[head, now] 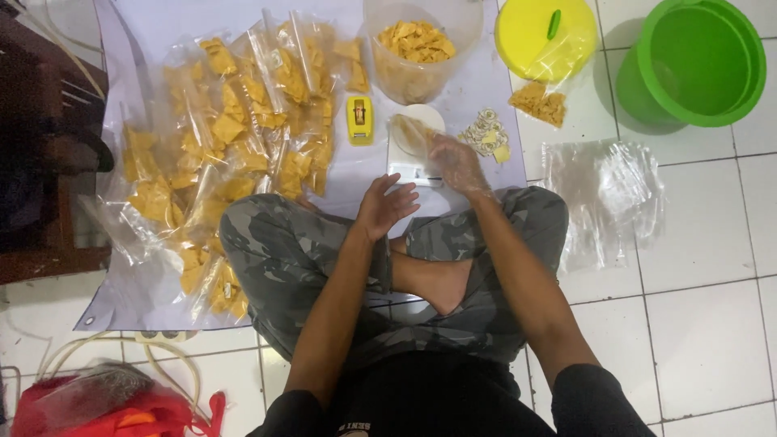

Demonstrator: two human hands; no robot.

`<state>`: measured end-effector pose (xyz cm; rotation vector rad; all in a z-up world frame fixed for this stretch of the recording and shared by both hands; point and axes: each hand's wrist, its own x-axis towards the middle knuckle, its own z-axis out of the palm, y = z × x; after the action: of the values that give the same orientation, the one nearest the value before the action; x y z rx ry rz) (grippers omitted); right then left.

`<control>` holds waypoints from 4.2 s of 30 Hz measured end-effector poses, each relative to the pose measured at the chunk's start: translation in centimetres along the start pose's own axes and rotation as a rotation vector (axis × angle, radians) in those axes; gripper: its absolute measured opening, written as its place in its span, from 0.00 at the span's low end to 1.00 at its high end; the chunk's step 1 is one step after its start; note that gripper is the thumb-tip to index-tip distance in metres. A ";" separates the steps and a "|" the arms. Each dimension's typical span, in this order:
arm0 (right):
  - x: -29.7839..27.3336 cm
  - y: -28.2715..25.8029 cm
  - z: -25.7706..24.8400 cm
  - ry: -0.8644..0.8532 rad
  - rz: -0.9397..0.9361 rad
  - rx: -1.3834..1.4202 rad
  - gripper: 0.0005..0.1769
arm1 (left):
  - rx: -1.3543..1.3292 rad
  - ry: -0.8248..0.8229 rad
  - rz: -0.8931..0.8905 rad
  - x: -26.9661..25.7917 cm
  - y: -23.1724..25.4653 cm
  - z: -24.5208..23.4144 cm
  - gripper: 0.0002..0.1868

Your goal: Weighing and packing chips into individual plastic bags manually.

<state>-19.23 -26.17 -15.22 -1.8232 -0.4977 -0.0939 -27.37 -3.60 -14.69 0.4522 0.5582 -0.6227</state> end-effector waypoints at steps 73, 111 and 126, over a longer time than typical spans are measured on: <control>-2.7 0.7 1.1 -0.127 0.936 -0.484 0.22 | 0.208 0.315 0.099 -1.2 0.3 1.1 0.42; 2.7 -14.8 -6.9 -0.173 0.475 0.310 0.13 | 0.803 -0.261 0.291 -6.3 5.8 10.9 0.23; 0.6 -14.9 -4.3 0.258 0.811 0.538 0.29 | 1.377 0.485 0.880 -1.7 19.6 19.8 0.41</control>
<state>-23.51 -26.65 -0.33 -1.3344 0.3899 0.3279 -8.91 0.47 5.80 2.0509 0.2416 0.0752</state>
